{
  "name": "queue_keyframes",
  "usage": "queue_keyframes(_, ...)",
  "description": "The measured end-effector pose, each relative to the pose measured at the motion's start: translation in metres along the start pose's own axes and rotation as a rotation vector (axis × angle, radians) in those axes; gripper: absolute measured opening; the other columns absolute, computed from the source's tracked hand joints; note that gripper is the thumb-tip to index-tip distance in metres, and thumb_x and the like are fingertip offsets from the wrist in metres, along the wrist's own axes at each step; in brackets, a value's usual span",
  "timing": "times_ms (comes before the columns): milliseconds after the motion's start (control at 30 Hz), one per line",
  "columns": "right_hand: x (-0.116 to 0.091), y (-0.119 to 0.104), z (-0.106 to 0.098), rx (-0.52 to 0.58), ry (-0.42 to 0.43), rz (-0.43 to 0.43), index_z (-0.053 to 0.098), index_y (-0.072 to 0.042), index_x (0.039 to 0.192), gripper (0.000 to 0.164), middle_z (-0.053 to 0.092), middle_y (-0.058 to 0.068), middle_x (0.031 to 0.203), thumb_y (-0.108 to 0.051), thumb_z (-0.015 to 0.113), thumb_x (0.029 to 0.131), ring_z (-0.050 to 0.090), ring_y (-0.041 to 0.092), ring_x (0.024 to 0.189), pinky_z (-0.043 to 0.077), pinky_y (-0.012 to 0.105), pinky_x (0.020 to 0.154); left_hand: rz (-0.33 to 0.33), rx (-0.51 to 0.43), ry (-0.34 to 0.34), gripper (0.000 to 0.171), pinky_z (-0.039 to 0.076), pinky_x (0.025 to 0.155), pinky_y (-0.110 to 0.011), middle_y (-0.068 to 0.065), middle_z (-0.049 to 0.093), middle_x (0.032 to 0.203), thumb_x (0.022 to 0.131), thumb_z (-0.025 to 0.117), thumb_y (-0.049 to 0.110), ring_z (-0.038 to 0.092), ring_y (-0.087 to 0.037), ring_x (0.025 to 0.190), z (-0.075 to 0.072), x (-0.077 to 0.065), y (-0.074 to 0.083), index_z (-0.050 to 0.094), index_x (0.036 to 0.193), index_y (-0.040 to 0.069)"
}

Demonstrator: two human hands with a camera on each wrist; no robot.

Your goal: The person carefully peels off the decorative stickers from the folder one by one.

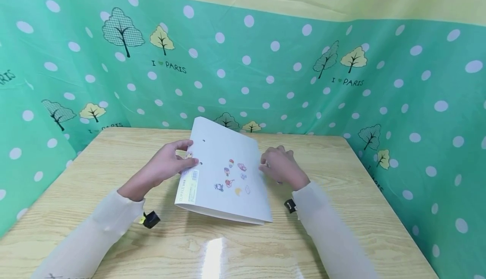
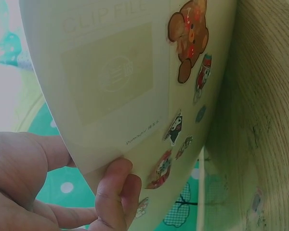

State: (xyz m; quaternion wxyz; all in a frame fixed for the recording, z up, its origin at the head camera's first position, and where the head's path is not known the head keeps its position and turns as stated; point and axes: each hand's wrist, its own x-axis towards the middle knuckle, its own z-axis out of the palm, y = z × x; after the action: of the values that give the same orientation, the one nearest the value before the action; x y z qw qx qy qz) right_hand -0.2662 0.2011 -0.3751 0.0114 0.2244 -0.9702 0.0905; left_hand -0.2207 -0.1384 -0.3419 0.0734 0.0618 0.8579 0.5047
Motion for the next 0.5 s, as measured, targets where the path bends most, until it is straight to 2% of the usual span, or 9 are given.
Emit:
queue_keyframes(233, 0.006, -0.015, 0.008, 0.059, 0.027, -0.024, 0.079, -0.017, 0.109, 0.022, 0.062, 0.013, 0.138, -0.034, 0.071, 0.098, 0.047, 0.041, 0.130, 0.039, 0.066, 0.096, -0.009, 0.002, 0.001, 0.074, 0.061, 0.069, -0.032, -0.022, 0.042, 0.152, 0.097, 0.070, 0.014, 0.071, -0.021, 0.078, 0.000, -0.001, 0.000, 0.031, 0.158, -0.001)
queue_keyframes(500, 0.011, -0.028, 0.012, 0.099, 0.039, -0.051, 0.079, -0.018, 0.110, 0.025, 0.061, 0.012, 0.140, -0.038, 0.071, 0.097, 0.045, 0.041, 0.134, 0.036, 0.068, 0.102, -0.001, 0.004, 0.003, 0.074, 0.061, 0.068, -0.032, -0.022, 0.042, 0.152, 0.097, 0.070, 0.013, 0.070, -0.020, 0.076, 0.001, 0.000, 0.000, 0.031, 0.158, -0.001)
